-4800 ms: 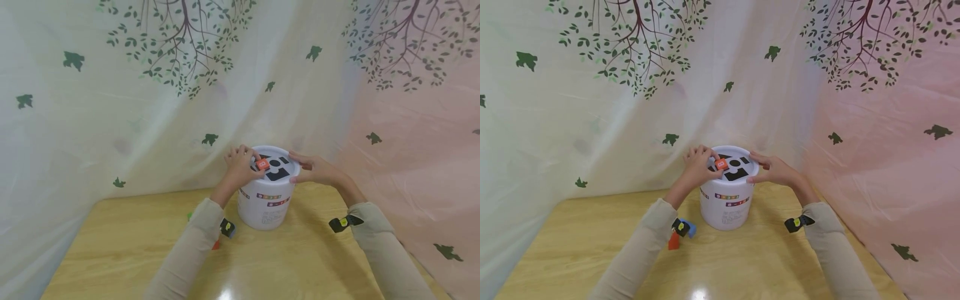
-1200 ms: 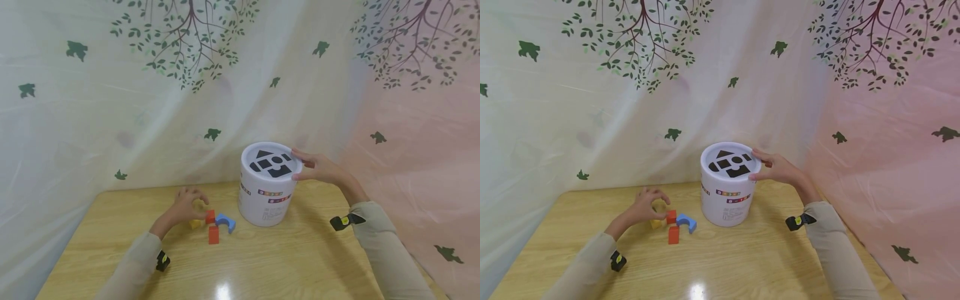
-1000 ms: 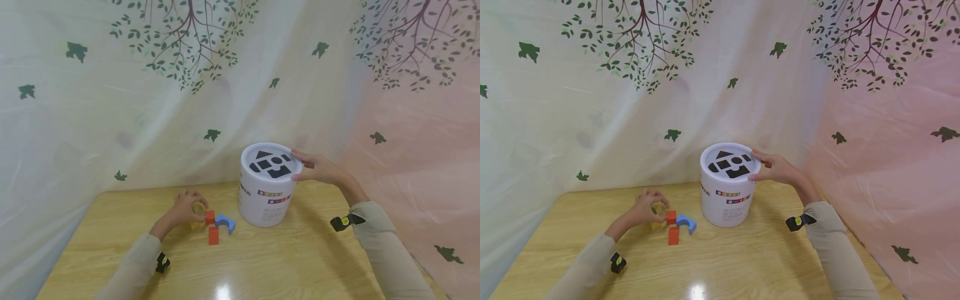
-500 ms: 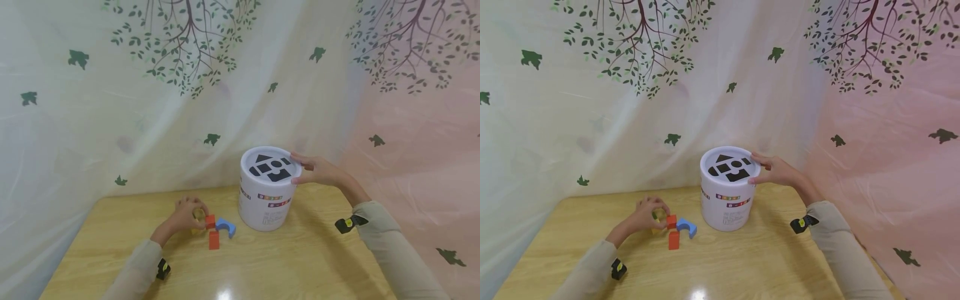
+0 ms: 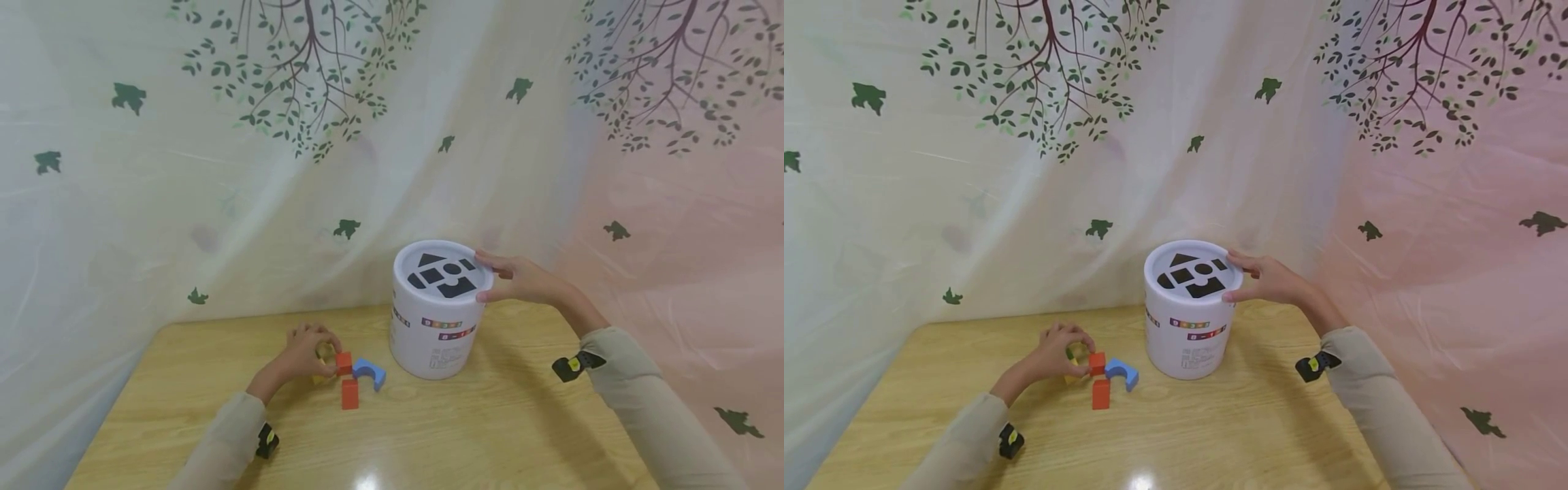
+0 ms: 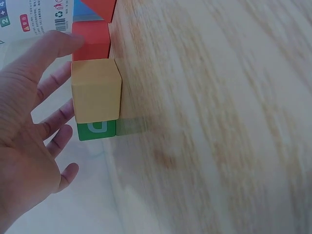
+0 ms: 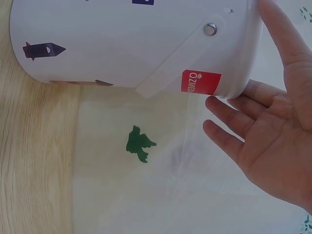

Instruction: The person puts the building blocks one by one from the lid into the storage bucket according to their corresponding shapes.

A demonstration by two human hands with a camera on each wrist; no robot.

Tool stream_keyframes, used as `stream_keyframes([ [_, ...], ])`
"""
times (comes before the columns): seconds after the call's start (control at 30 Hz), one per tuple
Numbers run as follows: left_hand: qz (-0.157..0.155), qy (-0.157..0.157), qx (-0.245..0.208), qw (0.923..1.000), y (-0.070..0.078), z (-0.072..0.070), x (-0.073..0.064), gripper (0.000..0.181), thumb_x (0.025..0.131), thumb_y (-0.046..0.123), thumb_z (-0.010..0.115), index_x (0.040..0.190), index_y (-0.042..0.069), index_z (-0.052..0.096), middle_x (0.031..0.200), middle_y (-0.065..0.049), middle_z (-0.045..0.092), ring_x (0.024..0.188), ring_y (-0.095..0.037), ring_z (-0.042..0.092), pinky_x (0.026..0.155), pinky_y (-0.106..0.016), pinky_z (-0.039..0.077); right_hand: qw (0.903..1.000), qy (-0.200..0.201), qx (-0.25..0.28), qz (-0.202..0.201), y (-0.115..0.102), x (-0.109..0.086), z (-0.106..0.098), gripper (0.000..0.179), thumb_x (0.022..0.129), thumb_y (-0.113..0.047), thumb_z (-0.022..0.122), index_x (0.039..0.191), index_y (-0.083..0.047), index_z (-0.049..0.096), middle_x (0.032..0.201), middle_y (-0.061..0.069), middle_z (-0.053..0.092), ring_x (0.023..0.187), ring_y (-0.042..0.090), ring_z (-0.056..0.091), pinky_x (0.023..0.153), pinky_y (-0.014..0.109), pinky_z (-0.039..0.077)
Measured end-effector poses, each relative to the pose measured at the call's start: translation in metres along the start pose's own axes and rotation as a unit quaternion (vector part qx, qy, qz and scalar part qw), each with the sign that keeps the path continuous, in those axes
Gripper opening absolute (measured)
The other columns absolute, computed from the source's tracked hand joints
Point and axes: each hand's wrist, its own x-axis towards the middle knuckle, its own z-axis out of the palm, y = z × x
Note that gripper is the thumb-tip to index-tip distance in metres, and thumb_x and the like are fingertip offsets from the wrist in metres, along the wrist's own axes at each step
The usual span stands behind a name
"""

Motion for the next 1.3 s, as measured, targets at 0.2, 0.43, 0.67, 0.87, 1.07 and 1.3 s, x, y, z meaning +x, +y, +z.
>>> stream_keyframes([
  [0.2,-0.005,-0.004,0.002,1.0000,0.0020,-0.0011,-0.0001,0.026,0.073,0.025,0.087,0.092,0.024,0.070,0.120,-0.006,0.060,0.111,-0.031,0.041,0.096,-0.059,0.024,1.0000,-0.001,-0.003,-0.001,0.0007,0.0004,-0.0009,0.097,0.084,-0.045,0.082,0.161,-0.016,0.030,0.170,0.010,0.020,0.147,0.052,0.033,0.113,0.065,0.034],
  [0.43,-0.016,-0.005,0.007,0.9998,0.0029,0.0000,0.0005,0.027,0.072,0.027,0.089,0.091,0.023,0.070,0.120,-0.007,0.061,0.114,-0.032,0.042,0.096,-0.059,0.025,1.0000,-0.005,-0.008,0.002,-0.0010,-0.0001,-0.0010,0.098,0.084,-0.046,0.081,0.161,-0.014,0.029,0.169,0.010,0.020,0.146,0.053,0.034,0.113,0.065,0.033],
  [0.67,-0.015,-0.003,0.002,0.9999,0.0045,0.0003,0.0014,0.026,0.074,0.027,0.089,0.089,0.021,0.069,0.119,-0.008,0.060,0.112,-0.032,0.042,0.095,-0.060,0.024,1.0000,-0.006,-0.008,0.000,0.0005,0.0008,-0.0019,0.098,0.084,-0.045,0.081,0.161,-0.015,0.028,0.169,0.010,0.021,0.146,0.054,0.033,0.113,0.066,0.033],
  [0.87,-0.021,-0.002,-0.003,0.9998,0.0055,0.0017,0.0032,0.025,0.074,0.026,0.089,0.088,0.022,0.069,0.120,-0.008,0.060,0.114,-0.033,0.041,0.099,-0.062,0.023,1.0000,-0.009,-0.001,0.003,-0.0003,0.0000,-0.0026,0.098,0.084,-0.046,0.082,0.161,-0.016,0.029,0.169,0.009,0.021,0.146,0.053,0.032,0.113,0.066,0.033],
  [1.07,-0.016,0.003,0.003,0.9999,0.0047,0.0042,0.0061,0.024,0.074,0.025,0.089,0.088,0.022,0.070,0.119,-0.008,0.061,0.116,-0.035,0.043,0.101,-0.064,0.024,0.9999,-0.011,-0.003,0.006,-0.0019,-0.0012,-0.0026,0.098,0.084,-0.046,0.081,0.161,-0.015,0.029,0.169,0.009,0.021,0.146,0.054,0.032,0.113,0.066,0.034],
  [1.3,-0.017,0.014,0.003,0.9998,0.0040,0.0000,0.0092,0.021,0.076,0.024,0.086,0.090,0.023,0.071,0.122,-0.009,0.063,0.120,-0.038,0.044,0.101,-0.063,0.026,0.9999,-0.009,-0.004,0.010,-0.0026,-0.0007,-0.0020,0.100,0.084,-0.046,0.081,0.162,-0.016,0.027,0.169,0.010,0.021,0.146,0.054,0.032,0.112,0.067,0.034],
])
